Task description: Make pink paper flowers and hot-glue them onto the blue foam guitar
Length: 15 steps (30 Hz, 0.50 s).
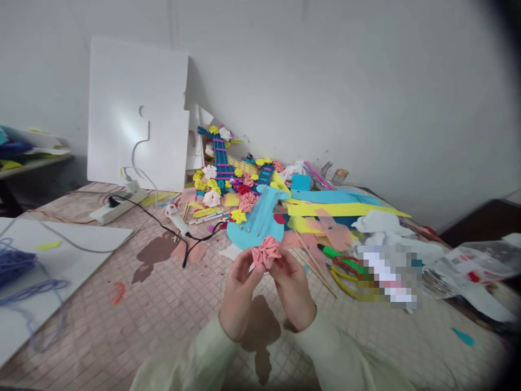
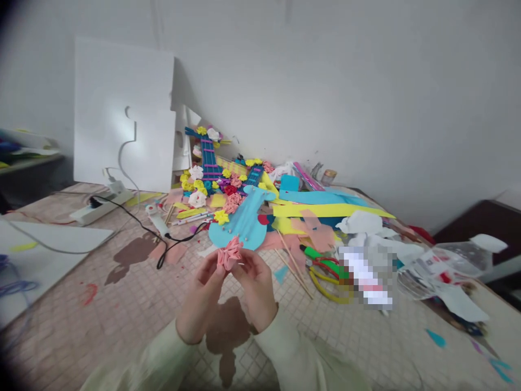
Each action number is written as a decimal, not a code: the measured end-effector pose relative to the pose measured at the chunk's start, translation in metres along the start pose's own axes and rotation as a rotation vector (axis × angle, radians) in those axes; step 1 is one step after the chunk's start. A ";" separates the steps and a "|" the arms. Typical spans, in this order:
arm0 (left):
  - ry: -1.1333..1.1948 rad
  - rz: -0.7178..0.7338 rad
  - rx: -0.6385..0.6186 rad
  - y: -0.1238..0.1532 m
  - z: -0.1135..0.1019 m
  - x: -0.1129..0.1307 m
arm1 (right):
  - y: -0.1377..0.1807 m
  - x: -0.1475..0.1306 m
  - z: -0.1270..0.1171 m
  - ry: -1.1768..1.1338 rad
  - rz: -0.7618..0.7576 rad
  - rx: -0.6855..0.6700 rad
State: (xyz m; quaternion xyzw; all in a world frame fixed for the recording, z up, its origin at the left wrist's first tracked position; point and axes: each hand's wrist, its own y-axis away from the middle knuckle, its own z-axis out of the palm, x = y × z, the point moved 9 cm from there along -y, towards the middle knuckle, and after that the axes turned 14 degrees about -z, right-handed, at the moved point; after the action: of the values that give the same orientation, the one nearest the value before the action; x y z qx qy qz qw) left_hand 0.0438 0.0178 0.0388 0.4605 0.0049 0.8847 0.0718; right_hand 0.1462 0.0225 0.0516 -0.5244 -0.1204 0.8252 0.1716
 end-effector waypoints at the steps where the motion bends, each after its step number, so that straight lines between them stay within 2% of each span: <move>1: -0.022 -0.002 0.004 -0.002 0.001 -0.001 | -0.001 0.001 -0.003 -0.016 0.001 0.001; 8: -0.168 -0.030 0.029 -0.008 0.016 0.001 | -0.010 0.009 -0.019 -0.075 0.012 -0.029; 15: -0.264 -0.106 -0.029 -0.017 0.026 -0.010 | -0.015 0.002 -0.032 -0.074 -0.010 -0.002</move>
State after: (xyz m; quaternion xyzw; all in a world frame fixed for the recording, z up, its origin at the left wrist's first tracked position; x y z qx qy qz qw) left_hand 0.0732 0.0316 0.0441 0.5711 0.0066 0.8113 0.1250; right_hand 0.1773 0.0372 0.0422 -0.4930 -0.1302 0.8431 0.1707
